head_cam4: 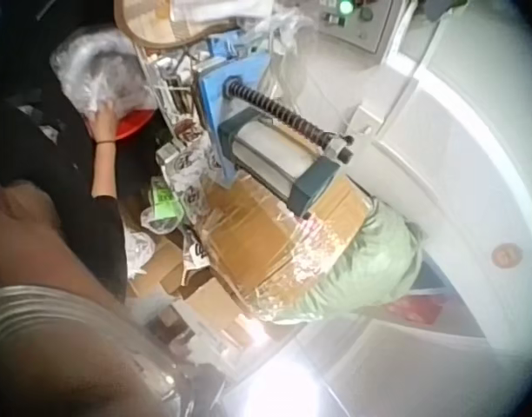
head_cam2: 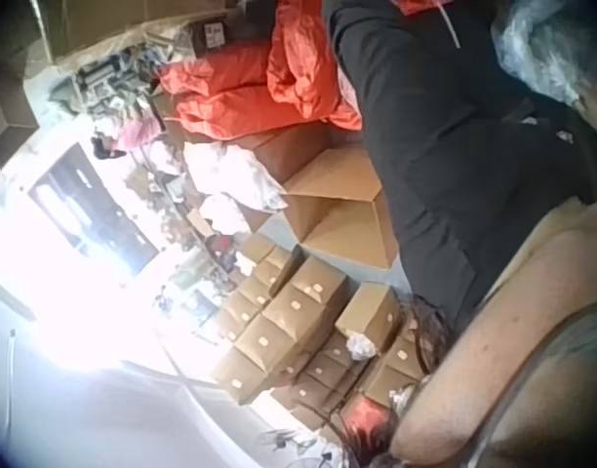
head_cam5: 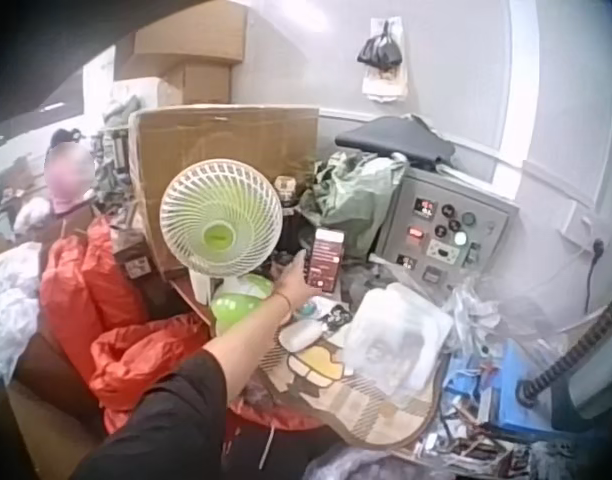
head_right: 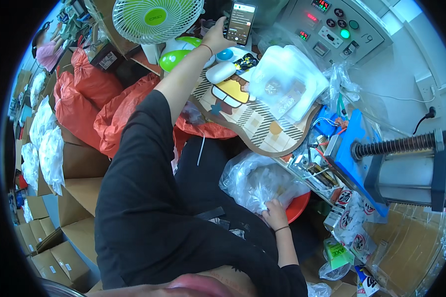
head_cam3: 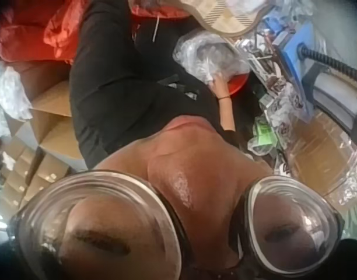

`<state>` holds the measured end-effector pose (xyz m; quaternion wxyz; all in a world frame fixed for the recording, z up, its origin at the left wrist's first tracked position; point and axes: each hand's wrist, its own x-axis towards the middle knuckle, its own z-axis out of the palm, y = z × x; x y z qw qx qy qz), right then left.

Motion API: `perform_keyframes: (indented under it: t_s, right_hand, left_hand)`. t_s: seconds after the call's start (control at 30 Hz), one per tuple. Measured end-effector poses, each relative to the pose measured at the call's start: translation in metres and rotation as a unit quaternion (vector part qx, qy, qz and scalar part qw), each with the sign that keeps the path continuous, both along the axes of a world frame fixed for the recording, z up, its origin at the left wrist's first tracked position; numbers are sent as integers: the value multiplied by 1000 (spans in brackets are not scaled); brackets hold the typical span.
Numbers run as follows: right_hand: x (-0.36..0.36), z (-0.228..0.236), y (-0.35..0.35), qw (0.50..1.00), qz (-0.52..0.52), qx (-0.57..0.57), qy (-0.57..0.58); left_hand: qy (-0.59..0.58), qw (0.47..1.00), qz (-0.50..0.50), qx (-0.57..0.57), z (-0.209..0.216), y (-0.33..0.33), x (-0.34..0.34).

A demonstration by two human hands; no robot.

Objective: Filling plastic pouches with items and sealing them using a manual heat-sealing machine.

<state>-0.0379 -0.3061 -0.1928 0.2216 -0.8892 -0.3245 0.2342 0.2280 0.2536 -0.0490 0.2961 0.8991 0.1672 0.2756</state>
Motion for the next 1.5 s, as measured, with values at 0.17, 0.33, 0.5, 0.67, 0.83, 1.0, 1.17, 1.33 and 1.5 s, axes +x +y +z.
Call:
perform_keyframes:
  t_s: [0.17,0.33,0.5,0.67,0.83,1.0,1.17,1.33,1.5]
  right_hand:
    - [4,-4,1,1000,6,1,14]
    - [7,-7,0,1000,1,-8,25]
    - [8,-7,0,999,-1,-23,39]
    - [8,-10,-2,999,-1,-17,32]
    - [8,-12,-2,999,2,-25,38]
    - [9,-12,-1,999,9,-29,37]
    - [8,-12,-2,999,3,-18,31]
    - [9,-13,-3,999,2,-24,47]
    - [11,-12,-1,997,8,-44,59]
  left_hand:
    - [31,999,-7,-23,5,1,16]
    - [17,1000,-16,-8,2,5,20]
    - [61,998,-13,12,-10,13,28]
    - [-101,987,-67,-109,-12,20,40]
    - [-158,945,-58,-282,3,26,67]
    - [-111,968,4,-226,11,34,84]
    - [-99,964,9,-248,20,27,80]
    - [-190,854,-111,-472,16,22,50]
    - [-110,873,-138,-455,3,37,40]
